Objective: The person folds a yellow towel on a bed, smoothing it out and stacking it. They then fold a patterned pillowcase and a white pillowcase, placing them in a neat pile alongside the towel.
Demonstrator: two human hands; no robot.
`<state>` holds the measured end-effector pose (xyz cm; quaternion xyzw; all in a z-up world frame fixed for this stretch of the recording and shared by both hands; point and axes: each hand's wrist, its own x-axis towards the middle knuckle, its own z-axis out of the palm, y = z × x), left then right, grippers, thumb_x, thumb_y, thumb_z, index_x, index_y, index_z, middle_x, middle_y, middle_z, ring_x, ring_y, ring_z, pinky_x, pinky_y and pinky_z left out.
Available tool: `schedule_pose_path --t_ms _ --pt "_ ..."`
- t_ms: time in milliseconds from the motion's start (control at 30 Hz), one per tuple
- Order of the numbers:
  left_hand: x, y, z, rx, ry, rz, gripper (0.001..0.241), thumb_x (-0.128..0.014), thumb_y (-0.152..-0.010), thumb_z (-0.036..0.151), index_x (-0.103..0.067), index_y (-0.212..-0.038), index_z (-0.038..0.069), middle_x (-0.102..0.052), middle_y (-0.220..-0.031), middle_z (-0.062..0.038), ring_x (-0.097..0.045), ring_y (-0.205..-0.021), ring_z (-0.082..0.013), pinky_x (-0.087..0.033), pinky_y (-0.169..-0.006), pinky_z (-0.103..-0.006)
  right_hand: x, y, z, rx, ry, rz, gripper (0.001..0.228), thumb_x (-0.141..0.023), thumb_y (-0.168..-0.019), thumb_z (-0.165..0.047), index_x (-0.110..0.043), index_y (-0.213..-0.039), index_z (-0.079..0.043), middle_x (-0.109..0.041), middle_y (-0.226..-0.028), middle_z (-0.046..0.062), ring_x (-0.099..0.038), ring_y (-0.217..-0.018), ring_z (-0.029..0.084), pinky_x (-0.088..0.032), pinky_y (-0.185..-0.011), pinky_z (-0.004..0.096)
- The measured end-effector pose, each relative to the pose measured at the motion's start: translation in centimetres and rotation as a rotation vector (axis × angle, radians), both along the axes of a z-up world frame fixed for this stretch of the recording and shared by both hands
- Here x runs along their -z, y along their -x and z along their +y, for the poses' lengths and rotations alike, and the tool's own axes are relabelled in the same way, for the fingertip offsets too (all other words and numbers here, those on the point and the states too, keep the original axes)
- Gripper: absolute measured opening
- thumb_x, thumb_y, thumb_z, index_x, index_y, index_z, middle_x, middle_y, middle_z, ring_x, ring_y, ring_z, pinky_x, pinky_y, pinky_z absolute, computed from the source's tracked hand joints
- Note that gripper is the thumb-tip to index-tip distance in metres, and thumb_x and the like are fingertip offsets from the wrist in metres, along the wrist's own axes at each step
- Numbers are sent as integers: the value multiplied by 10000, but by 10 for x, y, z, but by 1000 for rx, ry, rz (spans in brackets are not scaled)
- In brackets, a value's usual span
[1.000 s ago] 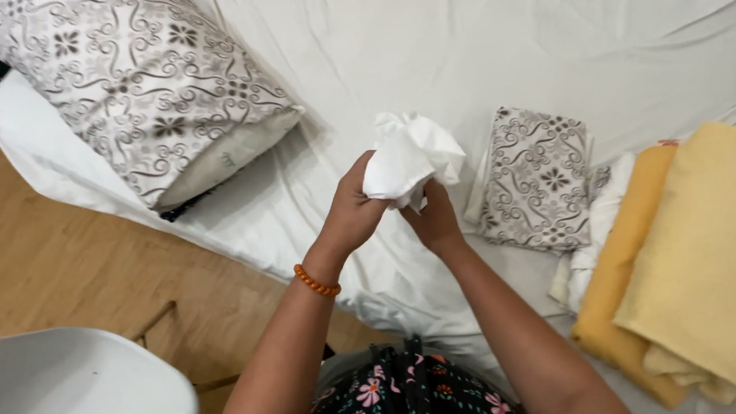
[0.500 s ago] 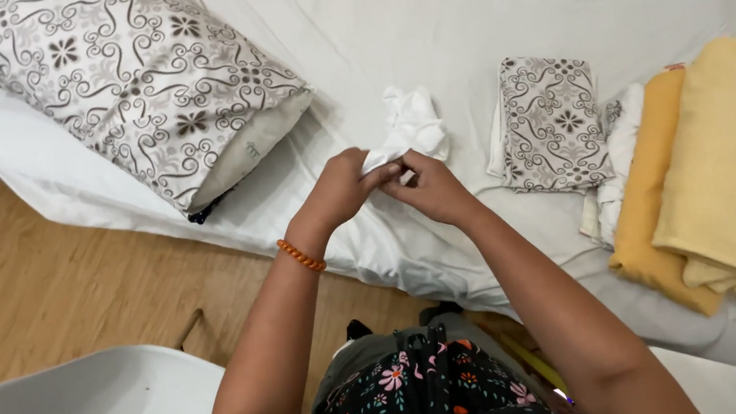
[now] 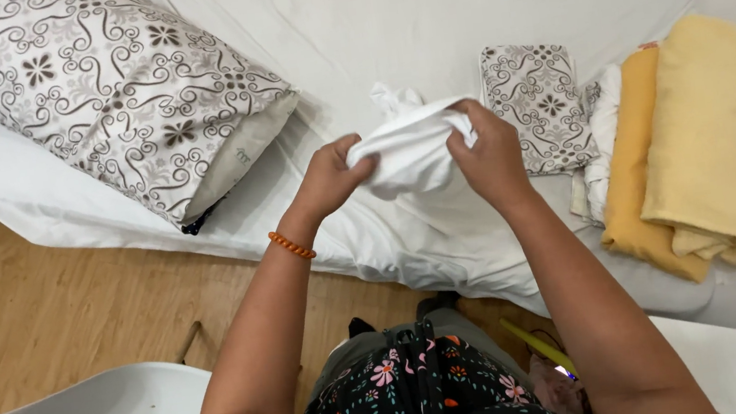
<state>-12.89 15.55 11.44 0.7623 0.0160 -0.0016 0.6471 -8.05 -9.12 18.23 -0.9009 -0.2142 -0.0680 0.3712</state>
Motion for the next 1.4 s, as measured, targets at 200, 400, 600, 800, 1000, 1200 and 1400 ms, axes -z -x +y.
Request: schedule_pose_path --t_ms 200,400,600,800,1000,1200,1400 --pt "-37 14 -6 177 -217 53 376 -870 -755 393 -779 -950 84 -774 -816 -44 -699 -723 -133 -553 -666 -295 -2 -17 -23 137 -113 -218 324 -645 -989 -74 -657 -1305 -2 -740 -1183 178 -753 -840 245 -596 -782 350" --pt "5 -1 20 132 -1302 197 533 -801 -783 620 -788 -887 97 -762 -916 -120 -722 -858 -289 -579 -728 -419 -6 -55 -91 251 -279 -523 319 -632 -969 75 -708 -1278 54 -721 -1262 199 -694 -1211 280 -545 -1071 389" --pt "-26 5 53 -224 -1057 292 667 -872 -689 588 -736 -1060 52 -759 -1012 -158 -737 -936 -316 -589 -813 -402 2 -50 -113 312 -485 -380 111 -621 -999 87 -693 -1074 48 -718 -1084 118 -670 -1035 173 -529 -968 315" --pt "36 -24 91 -183 195 -24 712 -756 -867 602 -652 -1231 -2 -744 -1124 -114 -712 -1039 -265 -596 -867 -384 57 -56 -130 421 -582 -275 214 -669 -982 41 -549 -1152 -9 -616 -1111 55 -600 -967 119 -500 -794 301" --pt "-13 -19 51 202 -1063 403 606 -614 -959 643 -783 -826 77 -764 -903 -164 -685 -838 -298 -521 -797 -413 115 -80 -145 306 -307 380 283 -628 -974 -75 -723 -1240 -93 -674 -984 73 -576 -713 128 -468 -592 304" --pt "31 -51 9 40 -570 -16 502 -728 -932 488 -727 -755 18 -715 -790 -161 -617 -661 -228 -497 -645 -388 168 -113 -81 -120 350 286 513 -732 -880 -142 -634 -1382 -175 -565 -1380 205 -446 -1305 367 -387 -1108 493" --pt "-2 -83 -57 77 542 -4 379 -593 -1034 338 -778 -901 35 -708 -932 -35 -647 -891 -112 -534 -842 -289 124 -100 26 -285 -70 651 748 -822 -749 -242 -479 -1402 -115 -600 -1359 137 -605 -1266 280 -512 -1054 397"
